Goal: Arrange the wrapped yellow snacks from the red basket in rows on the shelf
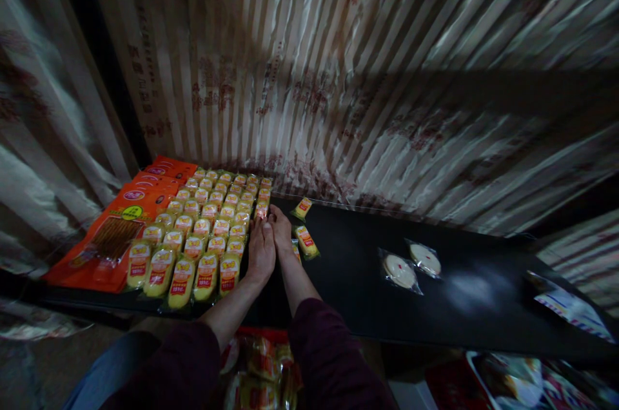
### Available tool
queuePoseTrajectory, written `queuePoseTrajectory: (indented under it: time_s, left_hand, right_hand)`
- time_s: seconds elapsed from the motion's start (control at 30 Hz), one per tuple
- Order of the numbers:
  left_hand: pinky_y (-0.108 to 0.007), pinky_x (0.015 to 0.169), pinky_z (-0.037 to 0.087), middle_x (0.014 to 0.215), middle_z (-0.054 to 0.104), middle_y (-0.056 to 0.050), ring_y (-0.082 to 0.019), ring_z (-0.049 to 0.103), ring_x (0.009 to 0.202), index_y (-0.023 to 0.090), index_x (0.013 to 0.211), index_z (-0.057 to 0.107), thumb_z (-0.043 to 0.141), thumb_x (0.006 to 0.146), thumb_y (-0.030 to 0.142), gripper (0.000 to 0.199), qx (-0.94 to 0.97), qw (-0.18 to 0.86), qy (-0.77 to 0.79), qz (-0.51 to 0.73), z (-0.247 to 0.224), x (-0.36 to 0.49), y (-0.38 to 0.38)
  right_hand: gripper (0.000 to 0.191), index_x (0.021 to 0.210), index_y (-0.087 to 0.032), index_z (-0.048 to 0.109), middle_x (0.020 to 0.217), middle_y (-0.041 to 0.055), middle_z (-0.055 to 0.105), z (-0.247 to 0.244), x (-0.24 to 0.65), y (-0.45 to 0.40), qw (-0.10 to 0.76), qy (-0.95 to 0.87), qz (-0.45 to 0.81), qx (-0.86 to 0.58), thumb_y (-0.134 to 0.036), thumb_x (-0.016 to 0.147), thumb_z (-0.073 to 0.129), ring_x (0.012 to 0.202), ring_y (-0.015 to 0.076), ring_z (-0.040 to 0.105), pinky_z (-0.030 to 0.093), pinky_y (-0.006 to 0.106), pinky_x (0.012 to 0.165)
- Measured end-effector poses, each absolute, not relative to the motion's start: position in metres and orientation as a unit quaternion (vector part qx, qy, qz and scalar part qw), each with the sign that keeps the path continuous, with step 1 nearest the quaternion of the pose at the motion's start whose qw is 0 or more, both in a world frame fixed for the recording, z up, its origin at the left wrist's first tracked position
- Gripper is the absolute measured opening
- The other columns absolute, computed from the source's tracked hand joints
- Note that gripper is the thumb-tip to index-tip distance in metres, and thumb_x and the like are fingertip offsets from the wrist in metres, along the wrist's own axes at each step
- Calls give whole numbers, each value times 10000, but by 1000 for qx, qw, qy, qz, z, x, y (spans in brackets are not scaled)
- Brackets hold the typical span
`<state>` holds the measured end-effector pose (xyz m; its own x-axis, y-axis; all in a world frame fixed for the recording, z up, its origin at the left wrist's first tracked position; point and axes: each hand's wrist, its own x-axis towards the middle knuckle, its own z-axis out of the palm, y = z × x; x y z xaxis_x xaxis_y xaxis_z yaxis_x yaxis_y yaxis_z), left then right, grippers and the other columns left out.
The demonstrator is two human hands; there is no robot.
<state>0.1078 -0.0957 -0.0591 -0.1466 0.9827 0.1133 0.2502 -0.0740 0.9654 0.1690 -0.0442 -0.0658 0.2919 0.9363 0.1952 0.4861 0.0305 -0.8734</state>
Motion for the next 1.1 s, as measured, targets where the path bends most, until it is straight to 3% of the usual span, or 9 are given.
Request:
queuePoseTrajectory:
  time_s: [0.27,0.53,0.83,1.1]
  left_hand:
    - [-372,1150,159,1405,425,-126,-192,294,1356,100,1273,504,232,921,345,508,541,363,579,491,-58,106,-95]
    - [-347,1149,154,1428,388,-140,-190,261,1369,78,1309,450,231,920,354,525,522,369,592,491,-60,109,-94]
    - [-371,1150,168,1420,407,-117,-187,262,1369,105,1291,470,267,918,321,477,526,369,584,497,-61,106,-99]
    - [-383,1134,214,1383,451,-140,-199,320,1344,78,1268,496,263,920,334,491,520,410,570,486,-60,104,-133]
  right_hand:
    - [363,1156,-212,604,1078,50,674,-63,168,-39,438,-527,237,-689,-212,831,441,994,179,616,435,301,925]
    - [334,1125,-225,620,1066,30,682,-61,169,-42,439,-550,259,-661,-222,845,440,976,166,617,438,295,918]
    - [355,1138,-144,611,1160,94,637,-48,172,-58,456,-556,197,-666,-158,837,422,1077,180,585,406,315,988]
    - [296,1043,-177,645,1036,62,684,-46,175,-91,433,-603,201,-639,-169,853,418,944,163,634,473,293,886]
